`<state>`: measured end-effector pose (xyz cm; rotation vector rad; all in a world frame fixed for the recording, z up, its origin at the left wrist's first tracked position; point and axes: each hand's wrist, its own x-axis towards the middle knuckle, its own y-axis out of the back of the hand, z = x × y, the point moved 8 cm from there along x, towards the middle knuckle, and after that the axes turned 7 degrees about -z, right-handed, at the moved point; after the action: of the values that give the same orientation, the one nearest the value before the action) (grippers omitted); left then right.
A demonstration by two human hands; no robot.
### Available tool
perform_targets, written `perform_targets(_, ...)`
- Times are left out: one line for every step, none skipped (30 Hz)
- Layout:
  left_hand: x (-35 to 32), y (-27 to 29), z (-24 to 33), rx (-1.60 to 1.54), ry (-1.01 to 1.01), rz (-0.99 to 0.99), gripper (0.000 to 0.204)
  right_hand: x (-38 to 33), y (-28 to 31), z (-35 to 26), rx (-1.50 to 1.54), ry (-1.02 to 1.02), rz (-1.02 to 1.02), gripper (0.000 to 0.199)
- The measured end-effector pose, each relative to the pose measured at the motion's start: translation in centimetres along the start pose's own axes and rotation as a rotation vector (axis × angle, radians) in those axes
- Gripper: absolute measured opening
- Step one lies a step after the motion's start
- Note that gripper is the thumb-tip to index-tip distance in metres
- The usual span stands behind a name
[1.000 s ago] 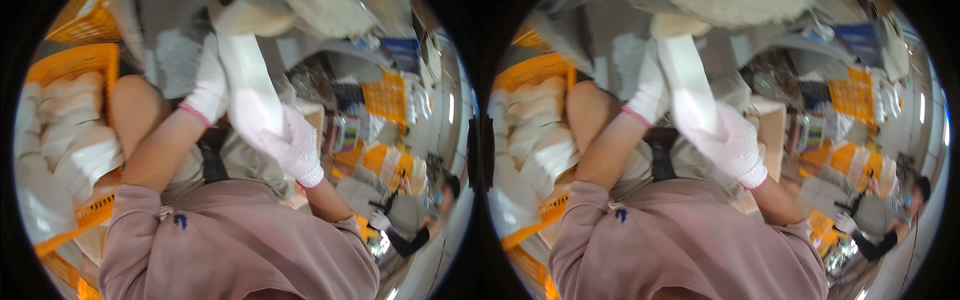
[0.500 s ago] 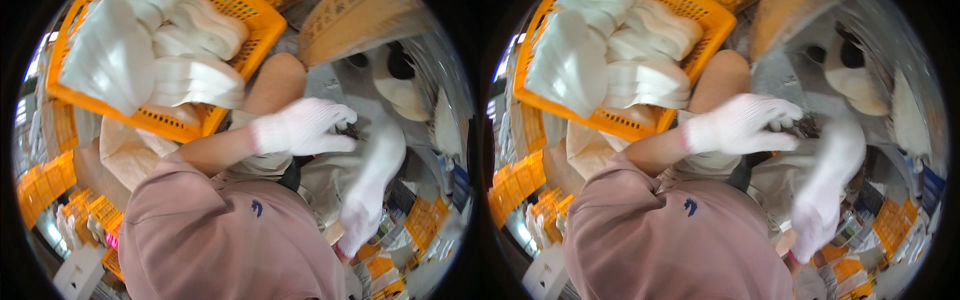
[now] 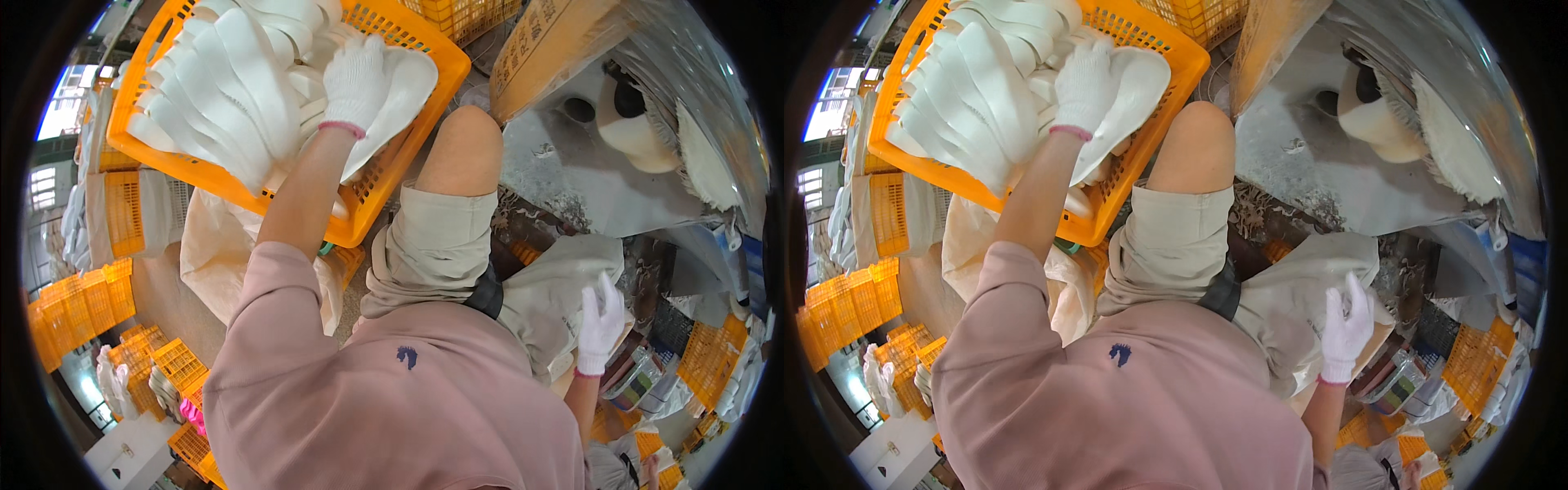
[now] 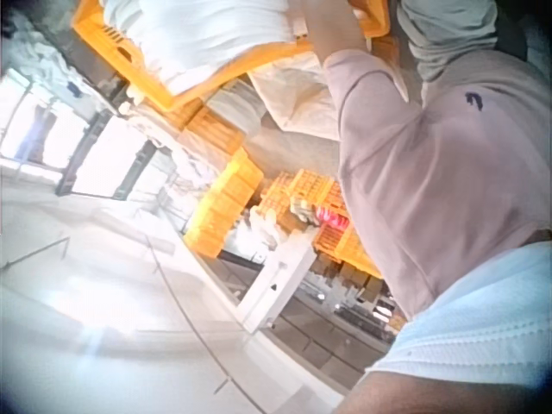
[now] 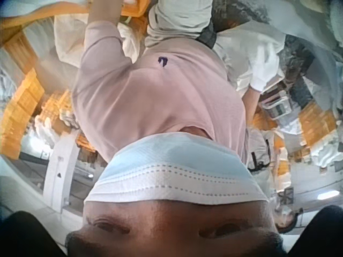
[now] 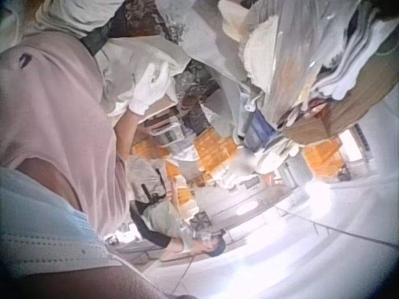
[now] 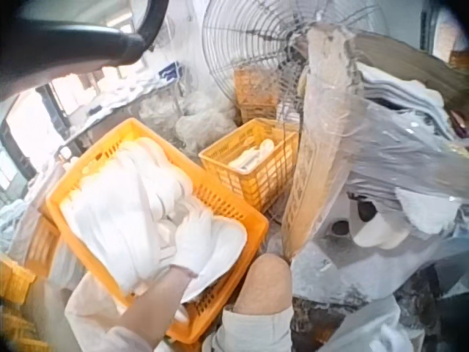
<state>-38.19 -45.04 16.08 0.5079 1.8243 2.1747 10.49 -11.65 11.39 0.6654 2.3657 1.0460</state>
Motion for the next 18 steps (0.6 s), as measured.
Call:
perform_targets(0.0,-0.2,0.1,0.012,-0.014,-0.043,0.044,0.5,-0.3,-1.5,-0.014,0.11,-0.01,0.044)
perform_targets(-0.7,0.2,0.2,0.006,-0.053,-0.006,0.042,0.8,-0.4,-2.1,-0.006,0.089,0.005,0.041)
perform_targets(-1.9,0.2,0.1,0.011,-0.069,0.002,0.039,0.8,-0.7,-2.3,0.009,0.041,-0.001,0.041)
perform_targets(-4.3,-0.2,-0.2,0.018,-0.063,-0.026,0.038,0.6,-0.9,-2.5,0.039,0.0,0.013,0.04)
perform_targets(-6.7,-1.2,-1.0,0.057,0.02,-0.135,0.038,0.3,-1.2,-2.2,0.064,-0.089,0.028,0.04)
perform_targets(-8.7,-2.7,-1.9,-0.124,0.157,-0.234,0.037,-0.2,-1.4,-2.2,0.159,-0.115,0.071,0.038)
perform_targets(-10.1,-2.7,-1.7,-0.125,0.157,-0.191,0.038,-0.6,-1.8,-3.5,0.143,0.014,0.083,0.038)
perform_targets(-11.3,-3.2,-1.7,-0.109,0.199,-0.216,0.039,-1.0,-2.2,-4.6,0.125,0.098,0.097,0.037)
perform_targets(-12.1,-3.3,-1.5,-0.089,0.228,-0.198,0.041,-1.2,-2.6,-5.2,0.13,0.096,0.119,0.037)
perform_targets(-12.0,-3.1,-0.8,-0.022,0.215,-0.169,0.047,-1.3,-3.2,-6.2,0.131,0.117,0.131,0.032)
perform_targets(-11.9,-3.0,-0.2,-0.022,0.202,-0.152,0.048,-1.0,-3.7,-8.4,0.09,0.197,0.14,0.028)
perform_targets(-11.2,-2.5,0.4,-0.024,0.177,-0.108,0.049,-0.6,-4.7,-10.9,0.137,0.28,0.085,0.025)
perform_targets(-10.6,-1.8,1.5,-0.051,0.074,-0.041,0.05,0.3,-5.6,-14.6,0.194,0.419,0.031,0.026)
perform_targets(-10.1,-1.5,1.2,-0.081,0.111,-0.032,0.043,1.3,-6.5,-18.7,0.168,0.546,-0.002,0.029)
perform_targets(-9.7,-1.6,1.0,-0.125,0.133,-0.063,0.04,2.9,-7.4,-23.4,0.159,0.678,-0.01,0.035)
perform_targets(-9.5,-1.3,0.8,-0.179,0.109,-0.035,0.037,4.5,-8.3,-28.0,0.177,0.815,0.004,0.045)
perform_targets(-9.6,-1.1,0.1,-0.207,0.153,-0.009,0.035,6.7,-9.6,-32.1,0.209,0.881,-0.023,0.051)
perform_targets(-9.8,-1.2,-0.6,-0.276,0.155,-0.02,0.031,9.7,-11.9,-35.2,0.184,0.816,-0.144,0.049)
